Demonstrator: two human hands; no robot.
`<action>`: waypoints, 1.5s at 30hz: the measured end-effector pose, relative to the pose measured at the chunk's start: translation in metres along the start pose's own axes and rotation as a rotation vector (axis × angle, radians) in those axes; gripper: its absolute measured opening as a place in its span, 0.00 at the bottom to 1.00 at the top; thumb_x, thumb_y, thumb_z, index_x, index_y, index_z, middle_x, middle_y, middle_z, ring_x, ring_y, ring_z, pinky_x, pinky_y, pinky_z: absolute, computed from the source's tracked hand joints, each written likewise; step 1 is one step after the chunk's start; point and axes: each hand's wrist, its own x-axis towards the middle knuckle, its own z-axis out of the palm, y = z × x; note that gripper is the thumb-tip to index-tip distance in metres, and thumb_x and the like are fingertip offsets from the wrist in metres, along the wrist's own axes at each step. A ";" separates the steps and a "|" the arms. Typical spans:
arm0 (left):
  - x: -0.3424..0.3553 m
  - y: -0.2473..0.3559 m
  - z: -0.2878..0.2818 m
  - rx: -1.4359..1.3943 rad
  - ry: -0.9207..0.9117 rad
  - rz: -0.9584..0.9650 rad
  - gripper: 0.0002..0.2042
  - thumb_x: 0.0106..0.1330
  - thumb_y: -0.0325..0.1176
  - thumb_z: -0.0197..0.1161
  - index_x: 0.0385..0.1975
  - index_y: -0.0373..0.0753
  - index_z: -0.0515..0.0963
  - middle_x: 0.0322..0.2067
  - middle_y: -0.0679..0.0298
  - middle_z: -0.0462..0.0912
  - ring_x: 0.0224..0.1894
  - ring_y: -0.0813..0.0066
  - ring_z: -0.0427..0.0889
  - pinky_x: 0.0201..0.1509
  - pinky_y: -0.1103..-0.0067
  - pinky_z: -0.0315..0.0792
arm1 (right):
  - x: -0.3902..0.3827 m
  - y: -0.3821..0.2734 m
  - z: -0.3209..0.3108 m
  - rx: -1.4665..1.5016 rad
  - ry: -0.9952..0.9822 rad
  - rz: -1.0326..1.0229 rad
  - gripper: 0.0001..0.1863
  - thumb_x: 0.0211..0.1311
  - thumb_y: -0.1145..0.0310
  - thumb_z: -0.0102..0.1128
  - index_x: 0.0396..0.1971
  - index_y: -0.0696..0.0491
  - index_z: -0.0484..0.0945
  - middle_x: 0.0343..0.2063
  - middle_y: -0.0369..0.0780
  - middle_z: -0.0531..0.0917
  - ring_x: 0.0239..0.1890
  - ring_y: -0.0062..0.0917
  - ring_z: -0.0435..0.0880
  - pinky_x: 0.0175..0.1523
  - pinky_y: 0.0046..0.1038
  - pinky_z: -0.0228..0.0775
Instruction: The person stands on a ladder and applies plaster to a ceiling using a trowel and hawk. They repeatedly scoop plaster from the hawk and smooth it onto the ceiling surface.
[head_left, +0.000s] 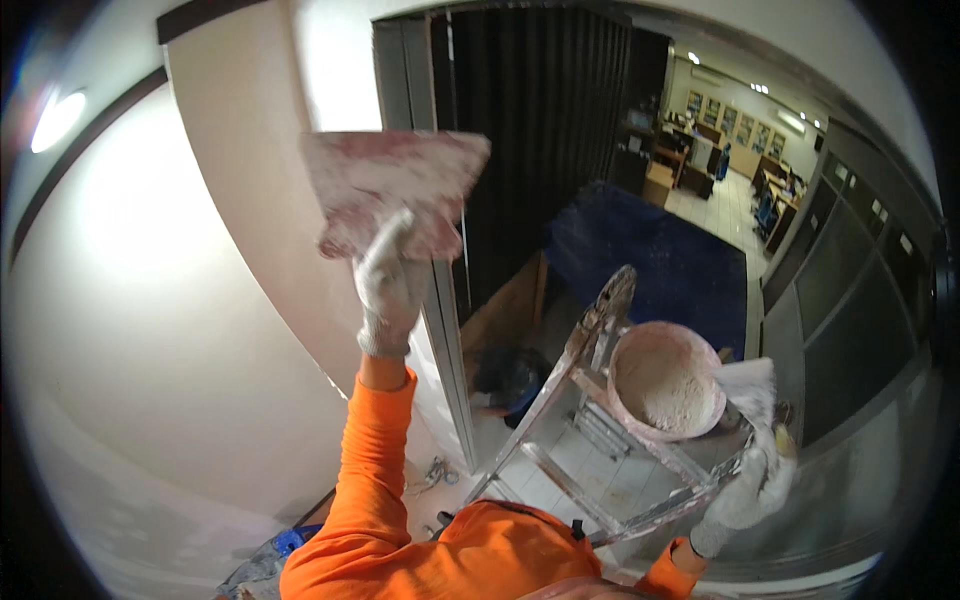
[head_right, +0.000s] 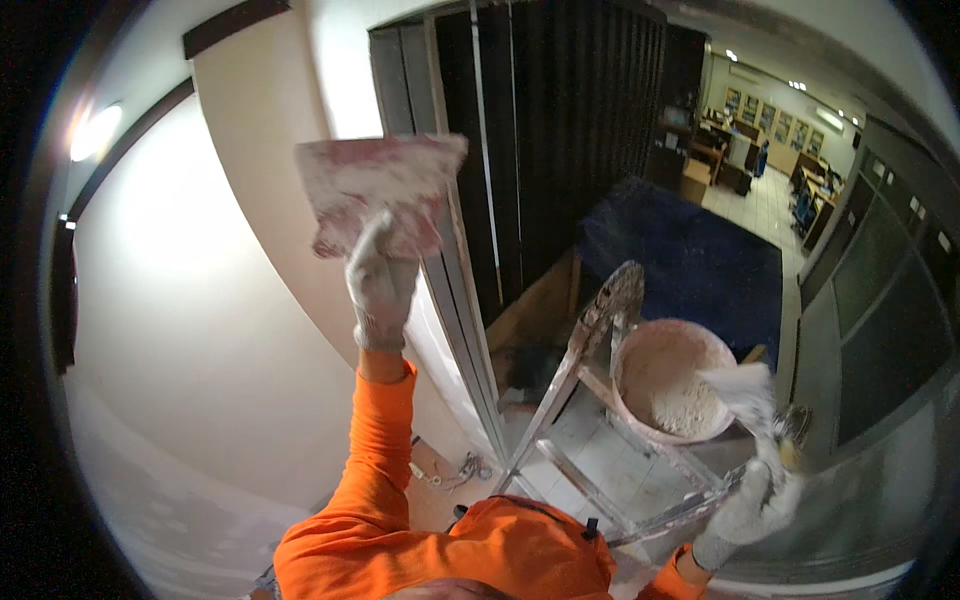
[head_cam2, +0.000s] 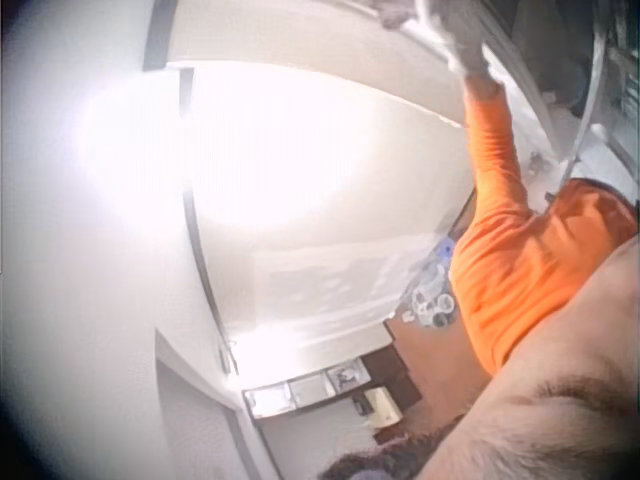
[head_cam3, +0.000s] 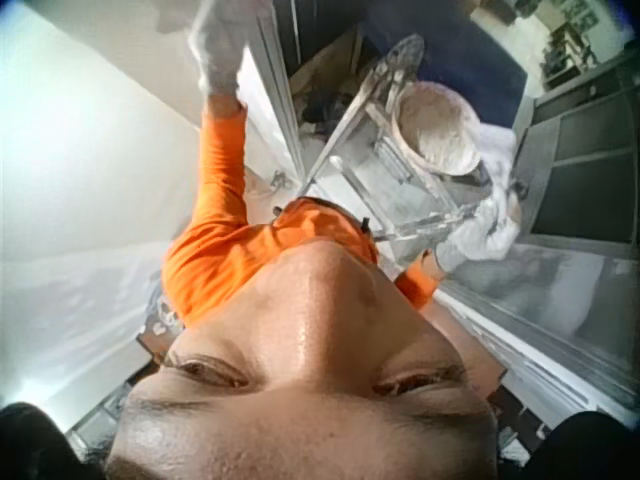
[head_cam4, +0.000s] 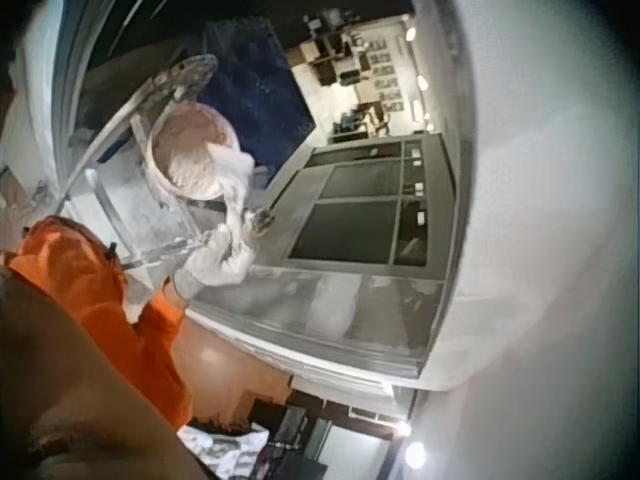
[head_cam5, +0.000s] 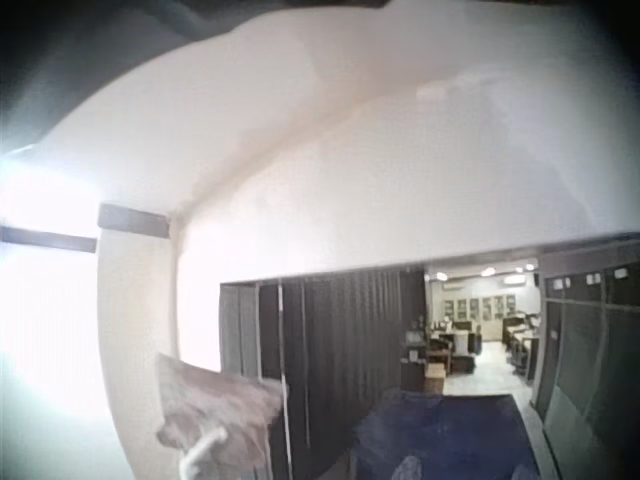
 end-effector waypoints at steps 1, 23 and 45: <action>-0.024 -0.014 -0.004 -0.295 -0.001 -0.177 0.17 0.75 0.37 0.58 0.53 0.29 0.80 0.45 0.58 0.83 0.44 0.66 0.84 0.49 0.67 0.79 | -0.002 0.008 0.005 -0.024 -0.077 -0.084 0.18 0.64 0.79 0.55 0.53 0.66 0.78 0.44 0.42 0.83 0.45 0.23 0.79 0.52 0.28 0.73; -0.182 -0.018 0.022 -0.763 -0.354 -1.375 0.32 0.49 0.17 0.73 0.60 0.31 0.77 0.52 0.57 0.86 0.53 0.65 0.85 0.61 0.70 0.78 | 0.010 -0.011 0.072 0.300 -0.772 0.499 0.14 0.60 0.71 0.68 0.43 0.63 0.84 0.36 0.40 0.89 0.37 0.18 0.87 0.43 0.20 0.79; -0.192 -0.010 0.034 -1.129 -0.093 -1.216 0.40 0.46 0.14 0.65 0.67 0.26 0.67 0.52 0.42 0.83 0.48 0.47 0.88 0.52 0.55 0.85 | 0.013 -0.037 0.028 -0.204 -0.420 -0.048 0.14 0.65 0.63 0.67 0.43 0.58 0.85 0.40 0.41 0.87 0.41 0.22 0.86 0.47 0.26 0.78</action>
